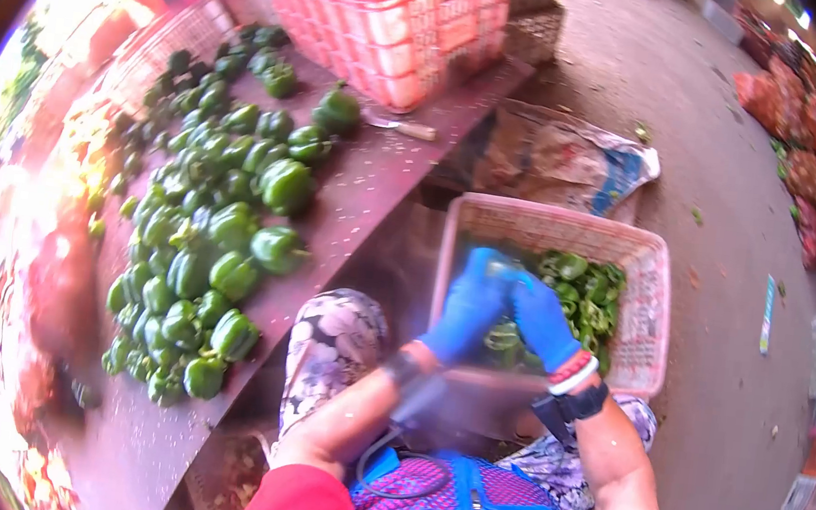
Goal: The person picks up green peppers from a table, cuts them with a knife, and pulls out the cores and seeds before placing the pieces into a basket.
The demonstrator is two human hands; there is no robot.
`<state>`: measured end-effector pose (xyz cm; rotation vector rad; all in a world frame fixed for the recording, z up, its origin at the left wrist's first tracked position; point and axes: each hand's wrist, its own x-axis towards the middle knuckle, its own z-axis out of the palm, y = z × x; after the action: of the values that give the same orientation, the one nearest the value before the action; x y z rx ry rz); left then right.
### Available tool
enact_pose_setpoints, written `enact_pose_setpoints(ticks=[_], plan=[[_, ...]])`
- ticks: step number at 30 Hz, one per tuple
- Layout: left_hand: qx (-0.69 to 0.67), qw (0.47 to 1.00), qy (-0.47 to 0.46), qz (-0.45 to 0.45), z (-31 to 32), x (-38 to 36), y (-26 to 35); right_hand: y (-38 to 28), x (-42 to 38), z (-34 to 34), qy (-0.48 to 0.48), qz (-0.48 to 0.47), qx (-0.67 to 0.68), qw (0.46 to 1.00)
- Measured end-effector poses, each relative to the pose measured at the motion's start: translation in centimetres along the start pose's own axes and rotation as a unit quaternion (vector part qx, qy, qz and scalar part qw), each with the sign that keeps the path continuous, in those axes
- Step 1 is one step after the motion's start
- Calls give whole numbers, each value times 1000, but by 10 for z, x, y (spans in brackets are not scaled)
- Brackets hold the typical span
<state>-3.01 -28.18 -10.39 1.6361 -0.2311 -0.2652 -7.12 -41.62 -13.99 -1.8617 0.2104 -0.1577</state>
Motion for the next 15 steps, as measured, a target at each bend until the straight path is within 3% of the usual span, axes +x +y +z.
enact_pose_setpoints(ticks=[1,2,3,5,6,7,8,10,11,12,14,15], plan=[[66,992,6,111,1,0,-2,13,0,0,-51,48,92,993],[133,967,8,218,1,-1,-3,18,2,1,-49,-23,64,996],[137,968,-13,208,-3,0,-3,23,5,3,-44,-93,36,994],[130,987,-31,92,-15,5,20,36,11,0,-38,-90,43,994],[125,991,-40,18,-27,6,38,-9,8,-15,-58,-29,-47,997],[195,981,-19,16,-53,2,73,-56,6,-29,-89,28,-141,986],[263,965,-2,11,-91,-10,99,-70,4,-33,-80,5,-271,959],[362,927,75,61,-175,-51,127,-36,4,-49,-132,30,-415,900],[410,908,60,59,-212,-79,144,-12,3,-54,-132,12,-442,887],[560,824,77,-31,-247,-104,133,14,2,-56,-129,-5,-469,874],[725,664,-55,-173,-305,-163,111,16,2,-53,-166,16,-513,842],[734,649,-60,-189,-308,-163,111,-11,7,-47,-202,54,-527,824]])
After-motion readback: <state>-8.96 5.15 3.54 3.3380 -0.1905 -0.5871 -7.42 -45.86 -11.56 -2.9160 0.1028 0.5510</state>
